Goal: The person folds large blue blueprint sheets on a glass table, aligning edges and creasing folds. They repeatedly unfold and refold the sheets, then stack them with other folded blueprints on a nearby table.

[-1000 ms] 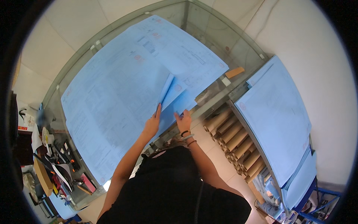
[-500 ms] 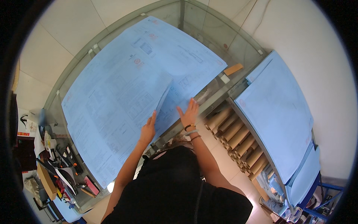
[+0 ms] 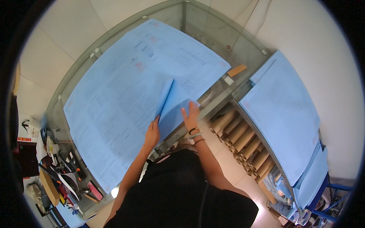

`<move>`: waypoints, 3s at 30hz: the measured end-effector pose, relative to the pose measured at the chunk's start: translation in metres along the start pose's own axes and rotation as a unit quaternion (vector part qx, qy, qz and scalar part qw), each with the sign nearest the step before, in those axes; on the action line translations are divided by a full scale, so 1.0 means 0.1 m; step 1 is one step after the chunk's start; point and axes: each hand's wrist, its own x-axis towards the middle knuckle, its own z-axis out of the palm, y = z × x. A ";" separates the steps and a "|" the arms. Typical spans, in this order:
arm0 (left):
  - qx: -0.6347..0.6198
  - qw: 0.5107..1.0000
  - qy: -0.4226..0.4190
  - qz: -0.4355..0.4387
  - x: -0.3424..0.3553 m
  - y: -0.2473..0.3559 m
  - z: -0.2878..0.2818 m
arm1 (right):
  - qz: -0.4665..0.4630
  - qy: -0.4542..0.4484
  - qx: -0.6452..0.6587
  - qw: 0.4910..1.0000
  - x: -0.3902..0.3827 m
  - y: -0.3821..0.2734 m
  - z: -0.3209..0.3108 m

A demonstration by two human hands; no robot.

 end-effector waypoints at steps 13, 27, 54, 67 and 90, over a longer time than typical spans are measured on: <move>0.038 0.998 -0.027 0.047 0.01 0.14 -0.02 | -0.001 0.124 -0.162 0.979 0.11 -0.40 -0.24; 0.020 0.997 -0.053 0.048 -0.02 0.20 -0.04 | -0.066 -0.003 -0.159 0.985 0.04 -0.27 0.00; -0.027 0.996 -0.025 0.075 0.04 -0.07 -0.04 | -0.020 0.061 -0.360 0.931 -0.02 0.17 0.03; -0.030 0.999 -0.026 0.025 0.01 -0.08 0.10 | 0.041 -0.080 -0.011 0.996 0.19 -0.09 -0.14; -0.030 0.999 -0.001 0.022 0.14 0.18 -0.27 | 0.194 -0.205 0.150 0.948 0.03 -0.96 0.28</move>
